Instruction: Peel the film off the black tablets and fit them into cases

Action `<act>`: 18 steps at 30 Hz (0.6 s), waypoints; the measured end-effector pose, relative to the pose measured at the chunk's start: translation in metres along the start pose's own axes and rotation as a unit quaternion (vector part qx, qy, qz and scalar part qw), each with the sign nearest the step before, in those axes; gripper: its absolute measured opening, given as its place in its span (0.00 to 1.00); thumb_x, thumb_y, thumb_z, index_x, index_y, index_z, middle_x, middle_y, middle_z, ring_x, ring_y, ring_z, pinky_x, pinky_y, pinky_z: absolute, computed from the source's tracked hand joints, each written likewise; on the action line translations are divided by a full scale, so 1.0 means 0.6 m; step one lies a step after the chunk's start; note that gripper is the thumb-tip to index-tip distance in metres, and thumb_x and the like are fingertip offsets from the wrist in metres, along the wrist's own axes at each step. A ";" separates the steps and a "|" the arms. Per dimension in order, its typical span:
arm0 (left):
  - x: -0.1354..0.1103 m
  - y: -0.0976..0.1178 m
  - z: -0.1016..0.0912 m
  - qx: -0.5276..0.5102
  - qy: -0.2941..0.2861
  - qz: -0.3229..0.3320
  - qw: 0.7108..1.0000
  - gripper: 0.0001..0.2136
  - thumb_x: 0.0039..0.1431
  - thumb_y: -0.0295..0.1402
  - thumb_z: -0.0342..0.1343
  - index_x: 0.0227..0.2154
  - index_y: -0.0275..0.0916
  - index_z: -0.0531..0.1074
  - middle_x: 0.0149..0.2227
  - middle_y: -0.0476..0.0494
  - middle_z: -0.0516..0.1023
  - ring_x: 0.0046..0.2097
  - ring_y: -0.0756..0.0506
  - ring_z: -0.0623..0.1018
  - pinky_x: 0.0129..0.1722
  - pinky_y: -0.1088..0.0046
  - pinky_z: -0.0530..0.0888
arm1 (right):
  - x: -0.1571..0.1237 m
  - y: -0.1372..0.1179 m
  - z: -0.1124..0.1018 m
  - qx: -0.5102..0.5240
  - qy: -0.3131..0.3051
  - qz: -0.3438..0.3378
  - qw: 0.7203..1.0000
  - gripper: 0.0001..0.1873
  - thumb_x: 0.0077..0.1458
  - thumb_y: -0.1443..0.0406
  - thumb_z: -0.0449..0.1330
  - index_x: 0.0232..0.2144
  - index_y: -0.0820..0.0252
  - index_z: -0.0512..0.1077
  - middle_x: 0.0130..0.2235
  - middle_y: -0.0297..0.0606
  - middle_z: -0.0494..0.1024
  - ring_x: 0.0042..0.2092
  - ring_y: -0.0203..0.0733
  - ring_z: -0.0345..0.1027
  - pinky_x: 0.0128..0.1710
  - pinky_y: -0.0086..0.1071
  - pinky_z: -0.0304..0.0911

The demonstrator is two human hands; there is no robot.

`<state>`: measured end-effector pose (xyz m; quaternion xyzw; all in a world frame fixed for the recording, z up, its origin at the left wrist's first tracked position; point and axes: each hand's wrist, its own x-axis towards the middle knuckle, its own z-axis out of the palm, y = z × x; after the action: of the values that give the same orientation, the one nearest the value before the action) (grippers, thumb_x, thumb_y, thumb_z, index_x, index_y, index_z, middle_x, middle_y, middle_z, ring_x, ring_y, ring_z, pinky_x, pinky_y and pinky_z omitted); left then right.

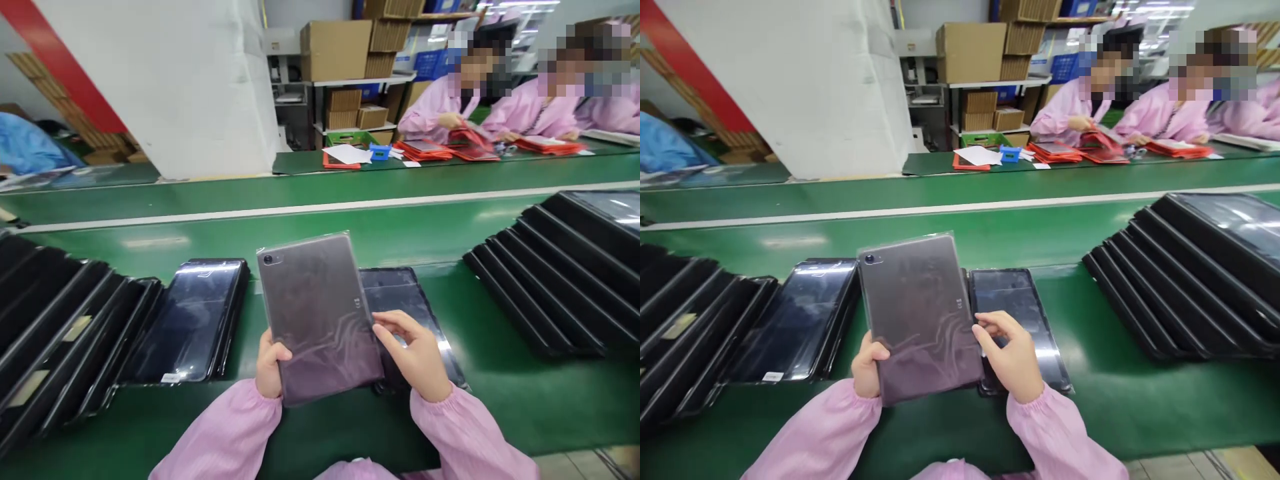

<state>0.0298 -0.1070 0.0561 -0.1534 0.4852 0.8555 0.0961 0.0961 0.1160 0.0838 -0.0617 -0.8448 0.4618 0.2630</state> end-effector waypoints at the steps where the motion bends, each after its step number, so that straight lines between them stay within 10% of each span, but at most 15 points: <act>1: 0.000 -0.001 -0.001 0.000 -0.011 0.010 1.000 0.12 0.25 0.29 0.52 0.21 0.38 0.73 0.22 0.50 0.76 0.26 0.47 0.72 0.28 0.72 0.69 | 0.009 -0.007 0.009 0.010 0.011 0.004 1.000 0.07 0.55 0.61 0.64 0.32 0.58 0.79 0.30 0.38 0.81 0.28 0.41 0.76 0.30 0.32 0.74; 10: 0.006 0.000 -0.007 -0.004 -0.031 0.047 0.998 0.11 0.25 0.27 0.52 0.19 0.36 0.74 0.21 0.49 0.74 0.25 0.48 0.68 0.26 0.74 0.64 | 0.027 -0.056 0.059 -0.075 0.031 -0.092 0.992 0.08 0.58 0.64 0.61 0.27 0.56 0.74 0.22 0.30 0.70 0.20 0.34 0.59 0.21 0.29 0.60; 18: -0.004 -0.010 -0.009 0.025 -0.044 0.022 0.999 0.09 0.25 0.26 0.52 0.17 0.38 0.71 0.17 0.52 0.68 0.22 0.50 0.63 0.22 0.75 0.60 | -0.070 -0.103 0.129 -0.027 -0.268 -0.290 0.918 0.11 0.63 0.66 0.56 0.30 0.50 0.75 0.26 0.32 0.77 0.27 0.40 0.71 0.25 0.31 0.67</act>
<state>0.0348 -0.1088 0.0494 -0.1027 0.5047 0.8511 0.1018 0.1015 0.0085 0.0839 0.3051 -0.8767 0.3415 0.1472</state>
